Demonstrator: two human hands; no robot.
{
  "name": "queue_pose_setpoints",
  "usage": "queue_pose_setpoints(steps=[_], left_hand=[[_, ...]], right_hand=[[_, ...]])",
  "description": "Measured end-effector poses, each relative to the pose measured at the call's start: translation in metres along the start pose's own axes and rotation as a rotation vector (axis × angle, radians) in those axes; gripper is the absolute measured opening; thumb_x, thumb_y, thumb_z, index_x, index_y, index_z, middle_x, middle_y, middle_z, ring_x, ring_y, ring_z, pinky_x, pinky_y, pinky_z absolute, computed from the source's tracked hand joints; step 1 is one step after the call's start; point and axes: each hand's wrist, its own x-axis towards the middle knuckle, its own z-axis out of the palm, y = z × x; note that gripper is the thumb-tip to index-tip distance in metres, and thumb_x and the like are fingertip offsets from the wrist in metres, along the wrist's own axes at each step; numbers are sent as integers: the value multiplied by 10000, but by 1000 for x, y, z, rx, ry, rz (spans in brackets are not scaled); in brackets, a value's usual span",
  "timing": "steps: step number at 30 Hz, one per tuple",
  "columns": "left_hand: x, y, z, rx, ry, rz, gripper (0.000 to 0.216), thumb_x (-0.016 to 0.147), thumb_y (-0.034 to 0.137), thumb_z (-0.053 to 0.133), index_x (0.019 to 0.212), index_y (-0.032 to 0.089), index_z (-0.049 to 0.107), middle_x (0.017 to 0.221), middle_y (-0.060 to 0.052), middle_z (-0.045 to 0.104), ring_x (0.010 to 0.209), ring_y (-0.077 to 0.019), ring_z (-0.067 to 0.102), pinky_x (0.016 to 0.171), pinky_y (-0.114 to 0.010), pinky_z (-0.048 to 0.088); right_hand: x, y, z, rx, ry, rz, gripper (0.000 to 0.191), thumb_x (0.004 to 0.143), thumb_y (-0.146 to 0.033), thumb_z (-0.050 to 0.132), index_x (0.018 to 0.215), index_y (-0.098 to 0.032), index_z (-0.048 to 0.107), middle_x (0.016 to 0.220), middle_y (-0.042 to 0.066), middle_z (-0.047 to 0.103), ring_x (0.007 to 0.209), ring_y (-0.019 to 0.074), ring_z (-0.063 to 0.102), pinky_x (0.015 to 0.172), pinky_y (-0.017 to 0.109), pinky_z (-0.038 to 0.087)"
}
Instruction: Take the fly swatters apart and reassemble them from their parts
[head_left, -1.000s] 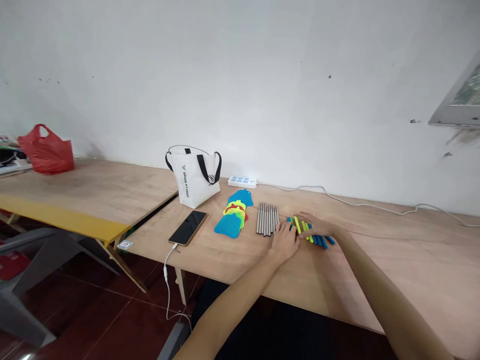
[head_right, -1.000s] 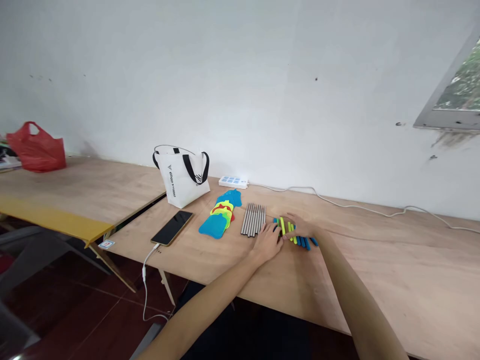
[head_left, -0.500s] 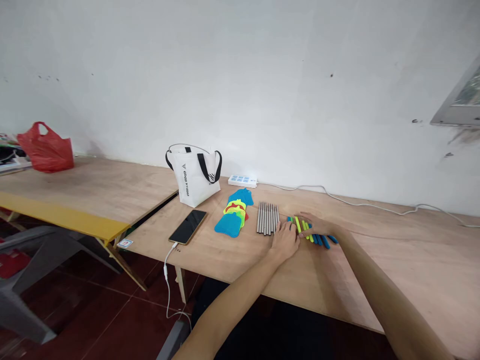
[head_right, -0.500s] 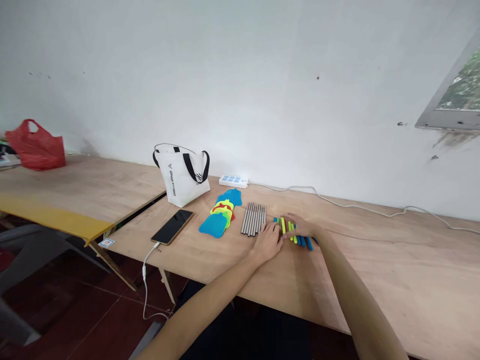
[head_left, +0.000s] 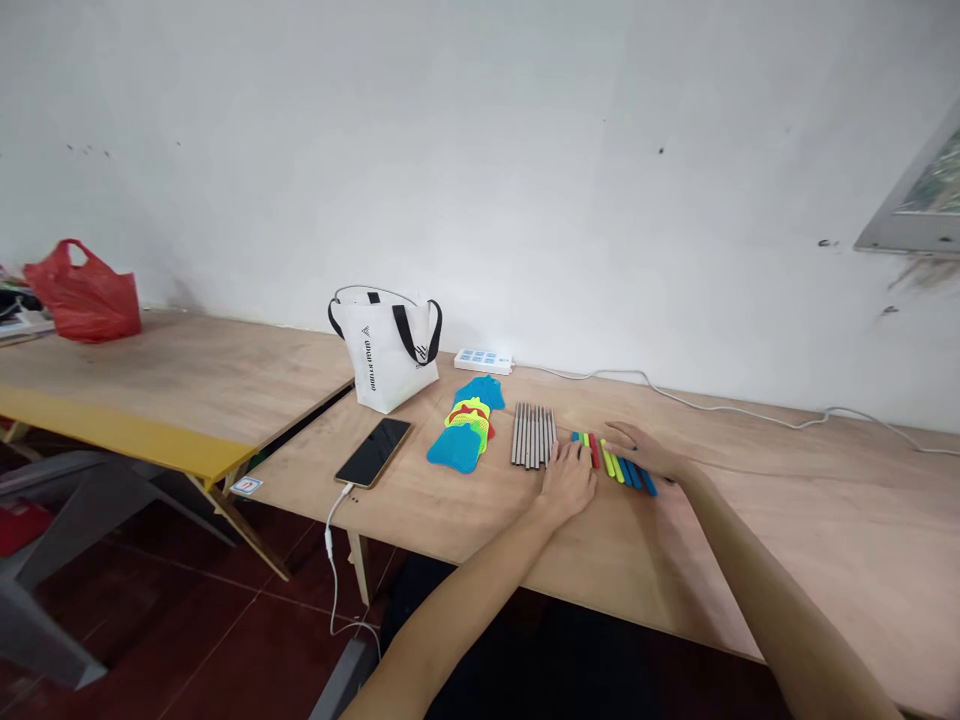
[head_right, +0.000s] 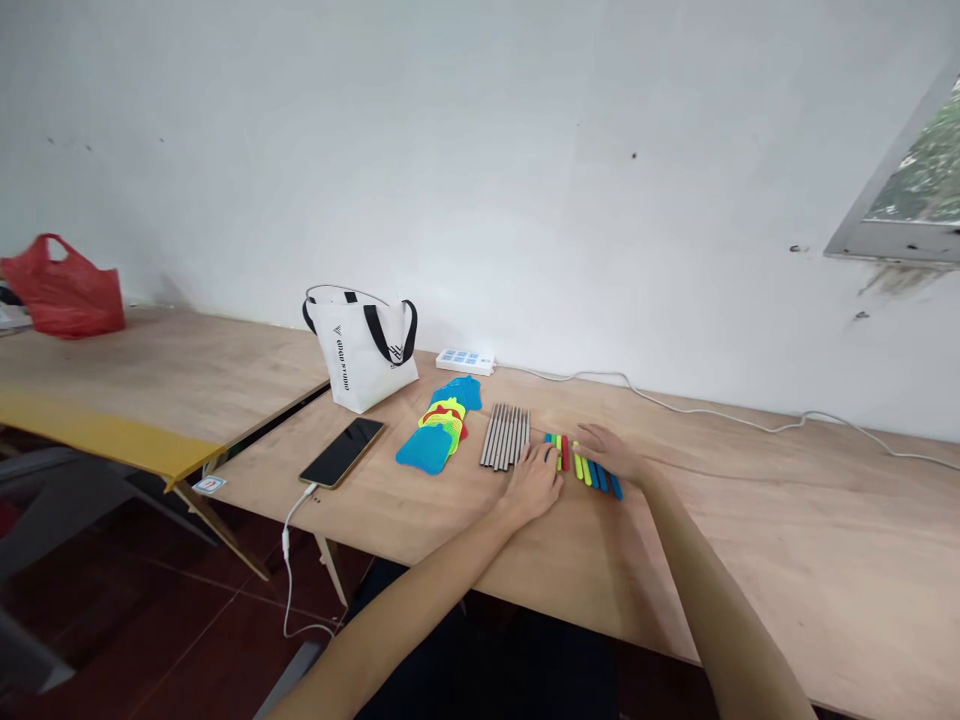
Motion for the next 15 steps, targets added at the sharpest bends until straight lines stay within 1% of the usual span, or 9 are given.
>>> queue_pose_setpoints(steps=[2,4,5,8,11,15], left_hand=[[0,0,1,14,-1,-3,365,977,250,438,1316,135,507,1416,-149,532,1384,-269,452,1246,-509,265],[0,0,2,25,2,-4,359,988,275,428,1310,148,520,1418,-139,534,1374,-270,460,1245,-536,259],[0,1,2,30,6,-3,358,993,288,422,1310,160,525,1421,-133,534,1367,-273,466,1242,-552,256],[0,2,3,37,22,11,382,1005,348,422,1343,202,524,1431,-119,532,1339,-287,486,1224,-602,254],[-1,2,3,44,22,41,418,1009,441,443,1350,217,534,1438,-118,528,1351,-305,471,1215,-619,255],[-1,1,4,46,20,55,394,1004,459,476,1288,204,576,1418,-114,543,1353,-296,471,1220,-578,277]], right_hand=[[-10,10,-3,-30,64,96,579,975,-470,414,1463,-176,515,1489,146,532,1369,276,504,1155,413,386],[-22,20,-4,-67,113,207,536,977,-393,390,1414,-128,552,1368,200,613,1257,317,592,1086,468,439],[-28,24,-3,-82,130,254,525,971,-360,389,1398,-108,562,1307,214,643,1211,326,621,1052,476,460],[-44,29,1,-104,155,323,491,950,-283,394,1365,-104,586,1202,190,694,1151,304,657,985,412,495],[-52,22,8,-104,168,338,471,958,-290,392,1359,-158,600,1194,135,716,1131,273,669,944,355,504],[-57,5,22,-114,204,352,521,1019,-376,274,1396,-182,576,1317,128,671,1211,278,634,984,372,486]])
